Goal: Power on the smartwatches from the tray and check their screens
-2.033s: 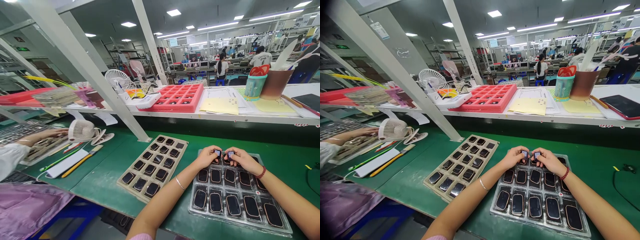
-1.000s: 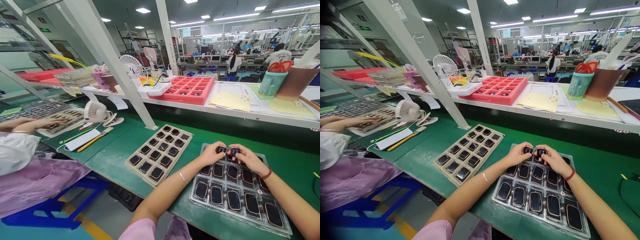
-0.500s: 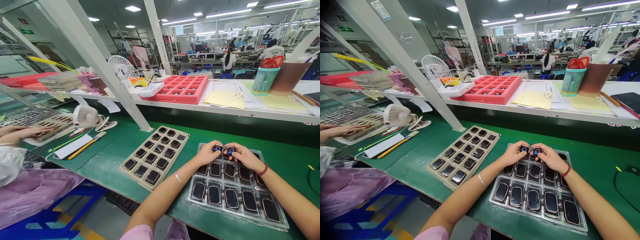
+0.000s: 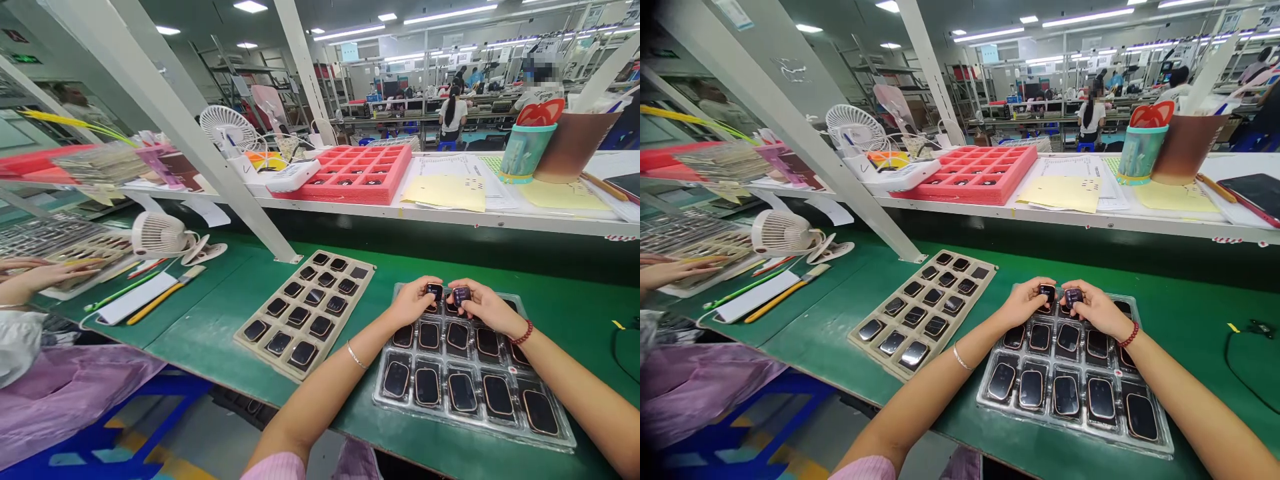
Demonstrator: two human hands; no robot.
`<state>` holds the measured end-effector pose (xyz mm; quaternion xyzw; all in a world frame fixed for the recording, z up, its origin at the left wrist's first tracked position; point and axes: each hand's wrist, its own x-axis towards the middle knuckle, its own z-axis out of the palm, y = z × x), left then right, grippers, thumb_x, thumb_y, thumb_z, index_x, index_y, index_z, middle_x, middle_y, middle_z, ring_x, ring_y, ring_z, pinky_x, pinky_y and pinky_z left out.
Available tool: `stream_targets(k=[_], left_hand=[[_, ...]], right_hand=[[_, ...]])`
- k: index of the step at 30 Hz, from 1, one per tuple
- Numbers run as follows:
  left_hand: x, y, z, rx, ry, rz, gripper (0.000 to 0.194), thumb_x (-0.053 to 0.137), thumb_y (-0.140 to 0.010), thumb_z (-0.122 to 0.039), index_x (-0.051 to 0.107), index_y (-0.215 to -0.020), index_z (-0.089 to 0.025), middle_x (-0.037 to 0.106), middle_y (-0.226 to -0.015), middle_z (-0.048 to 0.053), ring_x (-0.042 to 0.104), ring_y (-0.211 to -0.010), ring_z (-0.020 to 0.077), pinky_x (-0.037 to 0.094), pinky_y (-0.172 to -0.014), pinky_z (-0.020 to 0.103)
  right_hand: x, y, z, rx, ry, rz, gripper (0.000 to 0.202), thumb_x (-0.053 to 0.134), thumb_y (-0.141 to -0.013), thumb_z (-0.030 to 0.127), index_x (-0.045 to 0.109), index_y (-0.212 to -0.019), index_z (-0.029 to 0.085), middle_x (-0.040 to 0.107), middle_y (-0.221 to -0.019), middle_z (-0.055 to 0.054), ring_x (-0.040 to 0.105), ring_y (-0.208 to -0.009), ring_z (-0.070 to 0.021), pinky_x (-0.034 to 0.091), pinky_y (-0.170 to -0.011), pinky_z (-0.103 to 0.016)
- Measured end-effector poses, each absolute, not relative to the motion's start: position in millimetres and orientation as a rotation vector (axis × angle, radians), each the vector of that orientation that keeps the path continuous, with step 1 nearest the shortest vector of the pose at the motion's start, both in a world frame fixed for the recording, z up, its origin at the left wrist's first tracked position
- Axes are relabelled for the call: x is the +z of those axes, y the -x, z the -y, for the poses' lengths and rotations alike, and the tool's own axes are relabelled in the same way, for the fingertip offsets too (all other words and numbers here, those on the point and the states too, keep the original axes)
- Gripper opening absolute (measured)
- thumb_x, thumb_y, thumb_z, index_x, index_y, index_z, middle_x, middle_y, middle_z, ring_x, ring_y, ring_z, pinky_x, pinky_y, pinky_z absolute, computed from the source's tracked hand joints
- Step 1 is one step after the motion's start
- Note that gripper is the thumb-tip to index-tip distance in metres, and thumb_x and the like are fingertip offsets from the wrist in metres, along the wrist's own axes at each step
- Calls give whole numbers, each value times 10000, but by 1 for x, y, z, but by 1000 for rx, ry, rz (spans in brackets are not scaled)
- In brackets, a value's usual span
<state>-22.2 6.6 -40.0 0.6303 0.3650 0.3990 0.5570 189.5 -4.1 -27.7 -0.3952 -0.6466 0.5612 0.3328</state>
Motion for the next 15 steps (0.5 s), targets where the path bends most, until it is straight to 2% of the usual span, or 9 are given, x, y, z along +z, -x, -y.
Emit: stream_targets(k=[3, 5, 9, 12, 15], left_hand=[[-38, 23, -7, 920, -1492, -915, 308, 463, -875, -341, 612, -1045, -131, 645, -935, 73, 593, -638, 100, 504, -640, 248], [-38, 24, -8, 931, -1502, -927, 303, 500, -851, -294, 592, -1093, -137, 648, -939, 70, 608, -682, 113, 504, -663, 250], [-42, 22, -8, 940, -1504, -878, 411, 558, -745, -109, 548, -1154, -144, 648, -964, 72, 618, -761, 128, 507, -764, 279], [-42, 22, -7, 924, -1513, -853, 404, 554, -743, -99, 552, -1146, -141, 645, -966, 78, 614, -767, 131, 505, -759, 278], [-38, 22, -5, 932, -1506, -863, 342, 569, -765, -147, 570, -1106, -134, 639, -952, 75, 606, -753, 127, 508, -736, 274]], right_hand=[[-27, -190, 3, 1495, 1040, 1658, 273, 460, -897, 378, 590, -1042, 186, 674, -905, -74, 595, -632, -144, 478, -546, -277], [-27, -190, 3, 1499, 1044, 1636, 305, 419, -915, 395, 587, -1052, 180, 672, -903, -82, 595, -635, -148, 474, -536, -280], [-27, -188, 4, 1454, 1051, 1689, 330, 551, -824, 235, 519, -1152, 214, 653, -997, -69, 595, -710, -153, 471, -543, -263], [-26, -189, 5, 1449, 1031, 1734, 364, 547, -798, 172, 511, -1157, 220, 649, -1004, -62, 603, -734, -155, 469, -554, -260], [-25, -189, 5, 1456, 1026, 1761, 324, 534, -825, 200, 526, -1149, 210, 654, -1021, -73, 618, -764, -168, 476, -567, -267]])
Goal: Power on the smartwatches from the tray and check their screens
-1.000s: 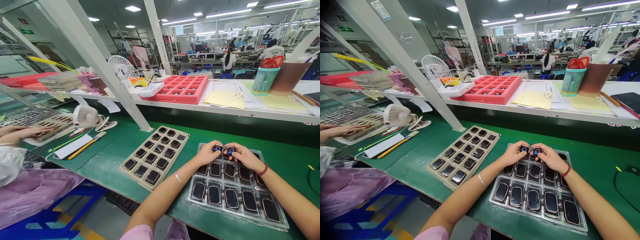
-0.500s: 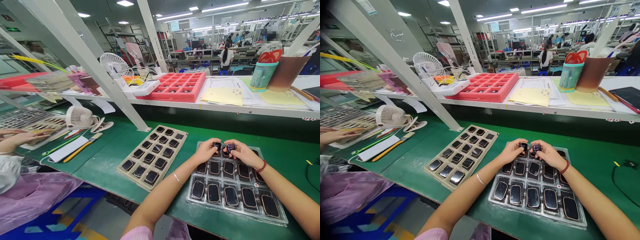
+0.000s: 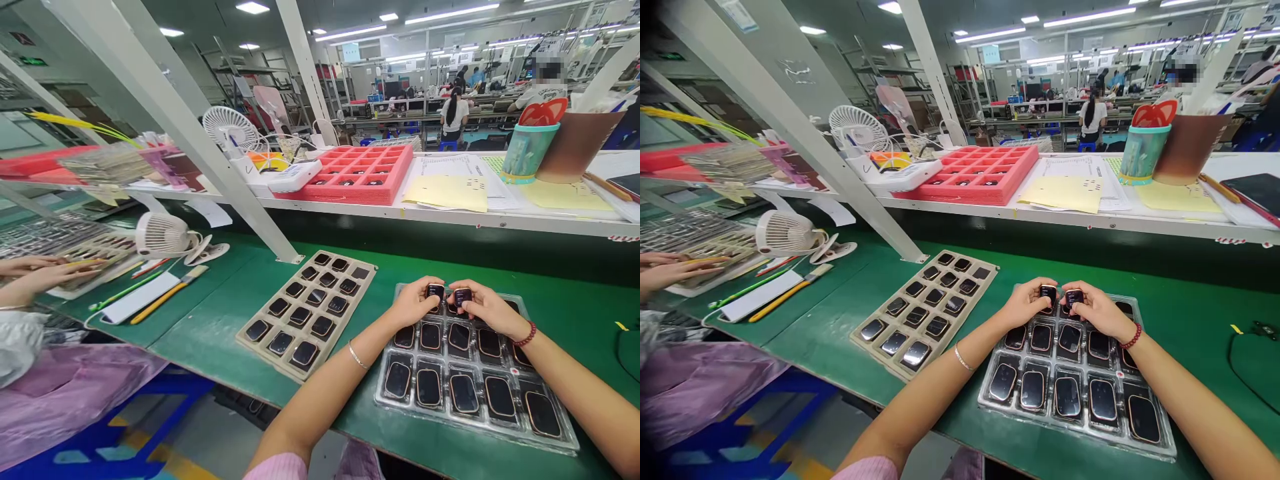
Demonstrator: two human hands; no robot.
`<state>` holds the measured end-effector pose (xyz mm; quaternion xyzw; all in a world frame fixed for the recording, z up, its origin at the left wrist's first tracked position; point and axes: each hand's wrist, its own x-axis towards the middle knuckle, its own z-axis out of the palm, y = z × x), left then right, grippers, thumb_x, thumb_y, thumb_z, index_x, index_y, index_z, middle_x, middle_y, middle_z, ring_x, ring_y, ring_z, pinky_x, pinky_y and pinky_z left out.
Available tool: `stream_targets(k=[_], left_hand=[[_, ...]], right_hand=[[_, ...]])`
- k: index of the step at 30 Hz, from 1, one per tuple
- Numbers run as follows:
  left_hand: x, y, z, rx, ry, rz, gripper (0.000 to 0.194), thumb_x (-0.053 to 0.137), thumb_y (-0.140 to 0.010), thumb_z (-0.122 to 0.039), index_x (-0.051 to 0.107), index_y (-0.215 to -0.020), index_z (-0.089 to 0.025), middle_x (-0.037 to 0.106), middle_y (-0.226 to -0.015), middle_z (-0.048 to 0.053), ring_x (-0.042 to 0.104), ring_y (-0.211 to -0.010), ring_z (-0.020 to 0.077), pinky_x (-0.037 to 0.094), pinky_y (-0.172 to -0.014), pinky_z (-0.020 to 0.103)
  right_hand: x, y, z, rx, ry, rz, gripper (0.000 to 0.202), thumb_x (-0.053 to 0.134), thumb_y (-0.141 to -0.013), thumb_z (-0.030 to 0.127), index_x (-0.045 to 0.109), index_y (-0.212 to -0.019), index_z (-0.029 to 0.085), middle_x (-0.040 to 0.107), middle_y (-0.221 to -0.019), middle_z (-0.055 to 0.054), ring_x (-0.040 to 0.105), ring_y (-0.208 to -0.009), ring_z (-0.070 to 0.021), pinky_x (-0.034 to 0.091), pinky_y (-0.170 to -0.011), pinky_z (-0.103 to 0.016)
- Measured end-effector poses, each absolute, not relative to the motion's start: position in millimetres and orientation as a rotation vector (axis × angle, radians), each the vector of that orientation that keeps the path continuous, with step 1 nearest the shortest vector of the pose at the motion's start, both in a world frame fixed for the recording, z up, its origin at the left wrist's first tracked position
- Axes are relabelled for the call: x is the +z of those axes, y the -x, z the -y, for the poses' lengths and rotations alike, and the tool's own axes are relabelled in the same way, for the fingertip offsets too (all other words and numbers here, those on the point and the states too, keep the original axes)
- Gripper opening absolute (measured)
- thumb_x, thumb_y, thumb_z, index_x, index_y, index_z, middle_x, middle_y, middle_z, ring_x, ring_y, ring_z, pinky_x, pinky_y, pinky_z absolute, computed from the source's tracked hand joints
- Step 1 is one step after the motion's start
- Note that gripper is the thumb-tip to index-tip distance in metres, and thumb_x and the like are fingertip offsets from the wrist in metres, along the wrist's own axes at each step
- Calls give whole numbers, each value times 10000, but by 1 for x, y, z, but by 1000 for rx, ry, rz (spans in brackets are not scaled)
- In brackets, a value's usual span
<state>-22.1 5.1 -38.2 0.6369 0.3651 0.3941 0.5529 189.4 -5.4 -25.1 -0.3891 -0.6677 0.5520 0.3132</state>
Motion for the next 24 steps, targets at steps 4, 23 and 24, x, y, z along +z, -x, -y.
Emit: stream_targets(k=[4, 23, 24], left_hand=[[-36, 22, -5, 928, -1464, -882, 232, 538, -807, -210, 604, -1013, -127, 630, -901, 60, 587, -665, 103, 517, -696, 274], [-37, 22, -4, 891, -1480, -876, 235, 574, -803, -267, 618, -986, -127, 618, -900, 57, 582, -756, 129, 523, -697, 273], [-36, 22, -3, 891, -1478, -878, 234, 580, -799, -268, 620, -983, -128, 618, -894, 54, 580, -748, 125, 523, -692, 270]], right_hand=[[-23, -189, 5, 1428, 1069, 1764, 258, 486, -876, 263, 568, -1111, 194, 670, -965, -74, 612, -698, -156, 473, -554, -270], [-25, -190, 4, 1434, 1011, 1810, 283, 474, -908, 361, 596, -1109, 202, 671, -932, -62, 619, -671, -147, 480, -566, -269], [-25, -190, 4, 1433, 1016, 1808, 286, 475, -908, 367, 596, -1108, 203, 672, -930, -62, 619, -669, -147, 482, -566, -270]])
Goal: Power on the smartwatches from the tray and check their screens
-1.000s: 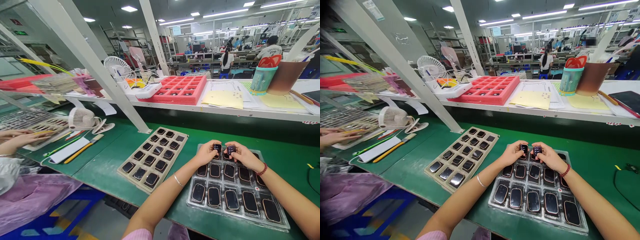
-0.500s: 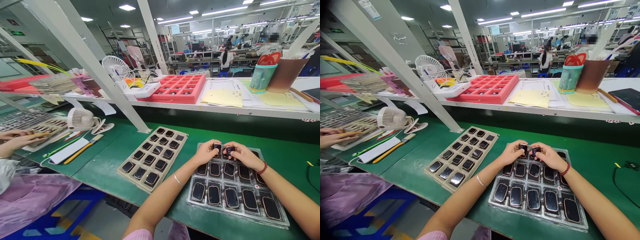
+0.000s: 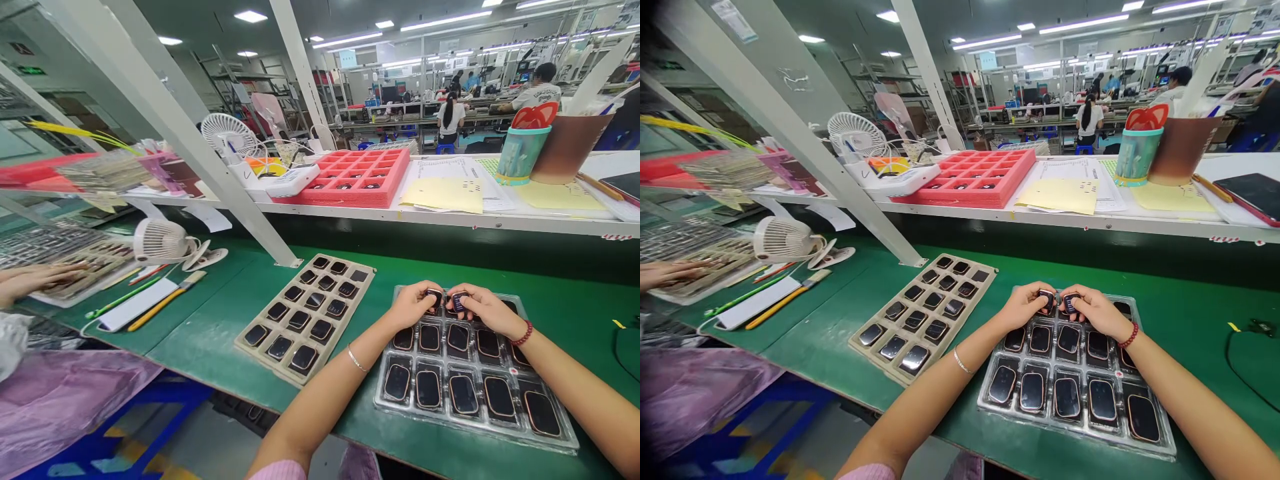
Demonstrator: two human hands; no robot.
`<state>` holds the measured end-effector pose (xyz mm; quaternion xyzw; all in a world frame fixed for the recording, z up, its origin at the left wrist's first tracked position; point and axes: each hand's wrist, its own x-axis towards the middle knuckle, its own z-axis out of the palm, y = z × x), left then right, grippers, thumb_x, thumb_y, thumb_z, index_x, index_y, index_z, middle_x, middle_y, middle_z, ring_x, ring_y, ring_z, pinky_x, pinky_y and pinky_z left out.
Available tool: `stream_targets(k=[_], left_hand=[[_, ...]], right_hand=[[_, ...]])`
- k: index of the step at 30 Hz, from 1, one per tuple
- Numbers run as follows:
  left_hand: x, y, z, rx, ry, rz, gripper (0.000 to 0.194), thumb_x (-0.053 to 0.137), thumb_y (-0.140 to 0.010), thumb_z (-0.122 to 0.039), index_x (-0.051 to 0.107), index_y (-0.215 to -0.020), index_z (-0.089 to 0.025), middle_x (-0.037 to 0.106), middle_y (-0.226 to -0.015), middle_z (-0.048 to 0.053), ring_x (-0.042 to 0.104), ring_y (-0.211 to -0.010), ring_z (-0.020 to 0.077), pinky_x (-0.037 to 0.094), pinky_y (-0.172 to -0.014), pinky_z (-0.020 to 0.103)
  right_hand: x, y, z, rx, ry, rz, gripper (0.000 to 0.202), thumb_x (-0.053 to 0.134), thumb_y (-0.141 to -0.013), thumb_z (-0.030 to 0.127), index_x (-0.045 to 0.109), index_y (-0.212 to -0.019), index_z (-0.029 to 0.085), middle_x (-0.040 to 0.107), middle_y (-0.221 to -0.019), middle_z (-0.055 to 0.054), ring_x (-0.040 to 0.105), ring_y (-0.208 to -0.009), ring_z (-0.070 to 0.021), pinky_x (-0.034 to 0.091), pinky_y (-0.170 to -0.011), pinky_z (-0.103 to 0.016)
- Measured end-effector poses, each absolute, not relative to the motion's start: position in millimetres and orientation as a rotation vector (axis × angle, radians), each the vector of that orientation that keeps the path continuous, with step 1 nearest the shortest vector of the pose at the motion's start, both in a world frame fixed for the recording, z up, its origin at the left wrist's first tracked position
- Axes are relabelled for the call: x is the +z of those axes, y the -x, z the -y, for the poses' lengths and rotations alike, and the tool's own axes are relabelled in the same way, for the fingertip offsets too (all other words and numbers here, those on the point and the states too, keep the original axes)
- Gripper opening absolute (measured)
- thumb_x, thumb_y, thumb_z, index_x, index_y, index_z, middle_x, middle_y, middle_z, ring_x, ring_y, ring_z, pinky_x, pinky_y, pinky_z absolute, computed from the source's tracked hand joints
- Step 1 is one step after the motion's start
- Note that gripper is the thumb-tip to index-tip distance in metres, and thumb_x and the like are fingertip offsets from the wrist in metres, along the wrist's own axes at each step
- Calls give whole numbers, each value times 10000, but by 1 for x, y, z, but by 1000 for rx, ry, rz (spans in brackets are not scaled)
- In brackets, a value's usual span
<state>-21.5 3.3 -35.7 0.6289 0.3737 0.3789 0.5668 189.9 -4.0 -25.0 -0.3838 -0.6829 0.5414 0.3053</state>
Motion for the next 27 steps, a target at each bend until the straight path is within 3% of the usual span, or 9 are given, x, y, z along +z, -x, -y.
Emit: stream_targets(k=[14, 20, 27], left_hand=[[-37, 21, -4, 842, -1486, -874, 193, 543, -789, -204, 621, -947, -126, 612, -798, 38, 575, -690, 113, 511, -653, 257], [-45, 21, 10, 859, -1594, -872, 238, 492, -834, -230, 628, -1008, -141, 645, -913, 59, 590, -702, 117, 501, -664, 251], [-38, 23, 18, 946, -1782, -1078, 326, 521, -781, -180, 602, -1097, -180, 650, -907, 19, 475, -555, 68, 417, -563, 207]], right_hand=[[-24, -188, 10, 1415, 1079, 1724, 297, 504, -884, 392, 610, -1083, 199, 688, -907, -63, 608, -636, -147, 456, -546, -273], [-27, -189, 21, 1455, 1103, 1721, 295, 481, -902, 418, 596, -1064, 200, 678, -936, -65, 604, -666, -155, 455, -571, -287], [-29, -190, 24, 1422, 1094, 1699, 326, 534, -869, 327, 517, -1177, 220, 654, -1062, -87, 635, -798, -194, 486, -590, -291]])
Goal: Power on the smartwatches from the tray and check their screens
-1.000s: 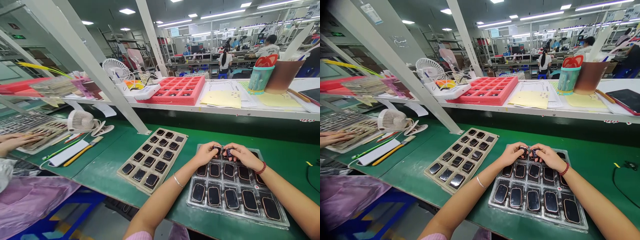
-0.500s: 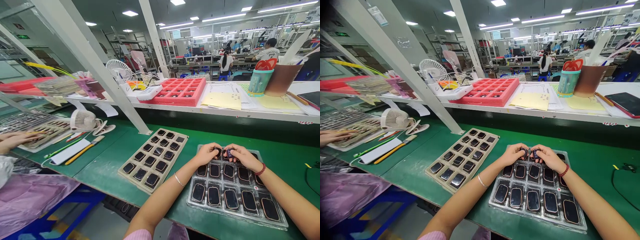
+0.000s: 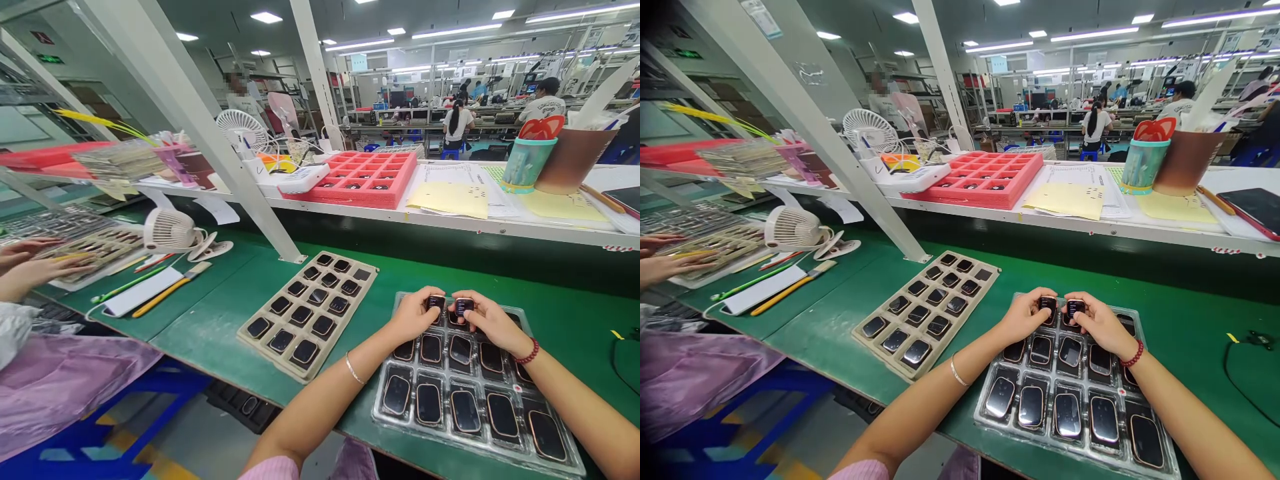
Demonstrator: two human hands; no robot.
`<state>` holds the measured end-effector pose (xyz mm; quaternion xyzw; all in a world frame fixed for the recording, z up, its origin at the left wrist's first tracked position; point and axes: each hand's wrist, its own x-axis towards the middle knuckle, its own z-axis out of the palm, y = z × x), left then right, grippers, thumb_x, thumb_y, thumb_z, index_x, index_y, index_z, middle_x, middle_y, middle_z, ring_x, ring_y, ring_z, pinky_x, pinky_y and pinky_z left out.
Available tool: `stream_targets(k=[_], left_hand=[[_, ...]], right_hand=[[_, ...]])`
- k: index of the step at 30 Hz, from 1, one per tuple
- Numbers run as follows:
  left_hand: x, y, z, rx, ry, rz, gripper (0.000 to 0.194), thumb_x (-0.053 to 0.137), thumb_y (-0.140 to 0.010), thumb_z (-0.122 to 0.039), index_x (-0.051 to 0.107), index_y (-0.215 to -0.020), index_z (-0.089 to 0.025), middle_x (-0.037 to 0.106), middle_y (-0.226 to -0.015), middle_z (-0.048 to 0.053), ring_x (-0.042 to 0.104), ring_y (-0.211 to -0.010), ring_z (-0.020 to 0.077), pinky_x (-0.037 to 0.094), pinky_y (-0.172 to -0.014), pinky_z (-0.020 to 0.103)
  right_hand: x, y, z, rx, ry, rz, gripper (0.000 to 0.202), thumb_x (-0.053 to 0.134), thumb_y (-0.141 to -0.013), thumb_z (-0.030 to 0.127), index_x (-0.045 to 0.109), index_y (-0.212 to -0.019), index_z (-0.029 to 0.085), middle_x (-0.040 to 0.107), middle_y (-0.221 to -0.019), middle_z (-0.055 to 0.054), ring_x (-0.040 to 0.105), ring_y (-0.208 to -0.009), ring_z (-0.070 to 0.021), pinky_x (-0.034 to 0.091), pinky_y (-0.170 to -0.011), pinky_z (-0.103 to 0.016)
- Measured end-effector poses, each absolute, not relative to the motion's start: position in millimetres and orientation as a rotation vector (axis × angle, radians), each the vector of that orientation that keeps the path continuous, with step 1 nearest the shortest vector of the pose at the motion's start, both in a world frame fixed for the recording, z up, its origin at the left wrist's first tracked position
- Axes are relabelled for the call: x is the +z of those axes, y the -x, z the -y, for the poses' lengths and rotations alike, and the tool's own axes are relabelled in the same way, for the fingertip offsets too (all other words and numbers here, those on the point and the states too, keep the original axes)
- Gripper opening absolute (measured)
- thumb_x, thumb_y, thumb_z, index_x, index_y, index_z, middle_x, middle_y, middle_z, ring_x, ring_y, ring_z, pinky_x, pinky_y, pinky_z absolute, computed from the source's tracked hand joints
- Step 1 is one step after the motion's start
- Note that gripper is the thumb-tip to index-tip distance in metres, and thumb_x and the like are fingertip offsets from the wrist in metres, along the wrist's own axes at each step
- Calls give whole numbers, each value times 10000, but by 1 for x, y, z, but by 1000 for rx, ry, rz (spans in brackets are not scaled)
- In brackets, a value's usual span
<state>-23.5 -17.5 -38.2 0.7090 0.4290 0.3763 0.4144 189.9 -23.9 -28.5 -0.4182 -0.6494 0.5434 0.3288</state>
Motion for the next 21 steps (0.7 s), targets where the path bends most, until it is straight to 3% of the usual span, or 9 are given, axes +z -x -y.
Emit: stream_targets(k=[7, 10, 21], left_hand=[[-38, 25, 18, 996, -1624, -999, 248, 527, -797, -209, 598, -1028, -154, 652, -896, 41, 590, -720, 120, 480, -668, 231], [-40, 25, 17, 1002, -1608, -1038, 306, 570, -771, -199, 584, -1077, -178, 660, -934, 38, 602, -750, 127, 496, -693, 241], [-43, 25, 17, 953, -1638, -990, 223, 481, -832, -195, 589, -1021, -146, 642, -863, 43, 605, -687, 119, 500, -651, 245]], right_hand=[[-24, -188, 26, 1410, 1081, 1759, 319, 488, -881, 283, 515, -1190, 211, 659, -1070, -92, 642, -805, -201, 488, -578, -295], [-23, -188, 27, 1409, 1060, 1766, 338, 523, -854, 247, 509, -1191, 216, 656, -1092, -88, 650, -848, -207, 481, -605, -292], [-25, -189, 24, 1386, 1118, 1789, 270, 450, -906, 324, 564, -1111, 189, 672, -987, -82, 628, -719, -168, 462, -588, -289]])
